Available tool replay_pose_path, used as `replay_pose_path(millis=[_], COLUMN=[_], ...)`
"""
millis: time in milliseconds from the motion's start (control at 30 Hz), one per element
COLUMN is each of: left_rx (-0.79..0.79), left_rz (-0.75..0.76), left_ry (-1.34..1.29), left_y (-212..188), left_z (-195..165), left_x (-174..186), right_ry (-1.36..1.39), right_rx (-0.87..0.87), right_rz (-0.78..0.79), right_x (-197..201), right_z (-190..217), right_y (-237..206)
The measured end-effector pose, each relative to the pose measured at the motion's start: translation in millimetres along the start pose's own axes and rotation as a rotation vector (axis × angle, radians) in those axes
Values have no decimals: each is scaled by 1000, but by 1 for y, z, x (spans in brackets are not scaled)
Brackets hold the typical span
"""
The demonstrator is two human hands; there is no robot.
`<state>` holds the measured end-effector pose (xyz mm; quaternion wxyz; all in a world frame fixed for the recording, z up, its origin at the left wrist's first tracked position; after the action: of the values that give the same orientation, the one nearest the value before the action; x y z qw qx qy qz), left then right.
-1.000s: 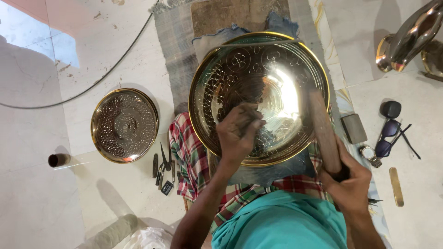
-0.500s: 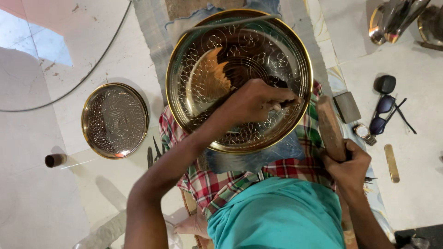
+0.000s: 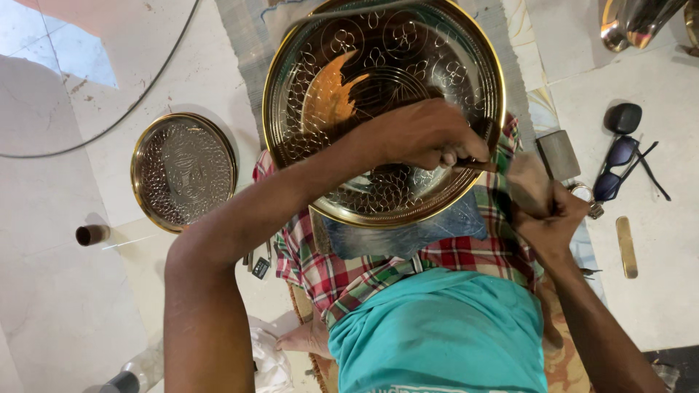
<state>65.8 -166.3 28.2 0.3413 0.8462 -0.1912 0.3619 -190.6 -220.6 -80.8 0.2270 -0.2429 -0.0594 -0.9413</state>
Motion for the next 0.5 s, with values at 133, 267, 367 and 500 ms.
replay_pose_path(millis=[133,267,367,500], left_rx=[-61,-99,-180,-183], left_rz=[150,314,297,426], left_ry=[-57,-208,-321,-314], left_y=[12,26,34,37], left_z=[6,8,3,2], left_x=[-14,-20,-12,-16], right_ry=[212,-51,-190,-146], right_rx=[164,243,312,290], right_rz=[23,5,-74,-86], right_x=[-6,-12,-9,-6], right_z=[-14,-20,-14,2], right_y=[3,6,4,-2])
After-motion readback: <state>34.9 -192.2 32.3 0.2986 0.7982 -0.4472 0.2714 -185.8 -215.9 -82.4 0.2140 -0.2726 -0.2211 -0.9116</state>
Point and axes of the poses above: each hand's wrist, its own y-axis towards the middle knuckle, its own x-axis out of the back of the hand, z = x × y, the point moved 6 cm from there along y, towards the middle knuckle, and after that the axes turned 12 degrees about -x, right-handed, at the moved point
